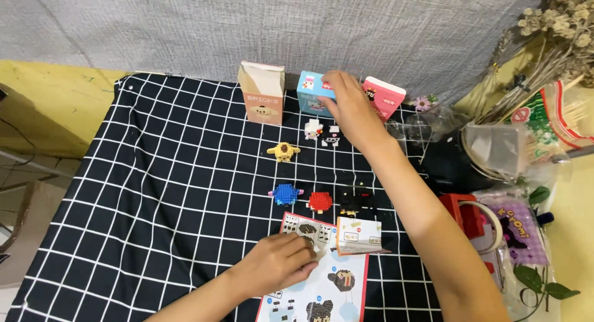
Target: The person unboxes a small toy set and follows a manual to assemble a figure from plastic building bricks by hand on a grid-patterned surface.
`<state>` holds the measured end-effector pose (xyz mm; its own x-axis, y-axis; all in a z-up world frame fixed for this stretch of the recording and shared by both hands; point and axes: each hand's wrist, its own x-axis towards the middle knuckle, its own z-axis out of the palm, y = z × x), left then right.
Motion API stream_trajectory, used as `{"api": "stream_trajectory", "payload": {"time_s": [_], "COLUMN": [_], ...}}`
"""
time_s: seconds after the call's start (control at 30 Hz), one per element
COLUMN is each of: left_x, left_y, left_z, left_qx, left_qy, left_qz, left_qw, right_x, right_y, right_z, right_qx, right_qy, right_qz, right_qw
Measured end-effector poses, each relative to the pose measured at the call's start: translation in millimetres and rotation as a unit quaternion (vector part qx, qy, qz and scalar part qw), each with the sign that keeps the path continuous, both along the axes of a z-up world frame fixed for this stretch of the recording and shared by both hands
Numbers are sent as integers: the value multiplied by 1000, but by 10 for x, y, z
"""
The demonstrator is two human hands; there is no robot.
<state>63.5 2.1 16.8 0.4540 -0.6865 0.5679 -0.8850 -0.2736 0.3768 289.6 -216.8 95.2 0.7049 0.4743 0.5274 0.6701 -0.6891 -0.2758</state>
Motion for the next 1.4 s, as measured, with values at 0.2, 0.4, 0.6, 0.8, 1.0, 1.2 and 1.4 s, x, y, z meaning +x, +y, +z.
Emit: {"api": "stream_trajectory", "payload": {"time_s": [0.2, 0.4, 0.6, 0.8, 1.0, 1.2, 1.4], "left_x": [105, 108, 199, 458, 857, 1011, 686], "left_y": [25, 41, -54, -304, -796, -922, -758], "left_z": [39, 46, 121, 566, 245, 325, 892], "left_qx": [-46, -47, -78, -29, 176, 212, -13], "left_qy": [54, 54, 10, -1, -22, 38, 332], "left_qz": [4, 8, 20, 42, 66, 23, -62], "left_qw": [997, 997, 997, 999, 982, 976, 941], "right_x": [-120, -1362, -2347, -2616, -2616, -2582, -2603], "right_y": [-81, -364, -760, -947, -1089, -1184, -1277], "right_z": [-78, 316, -20, -113, -293, -354, -314], "right_qx": [-28, -34, -117, -78, -30, -5, 24], "right_qy": [27, 19, 270, 357, 332, 293, 306], "right_qz": [-13, -6, 38, 50, 14, 34, 20], "right_qw": [999, 999, 955, 930, 943, 955, 952]}}
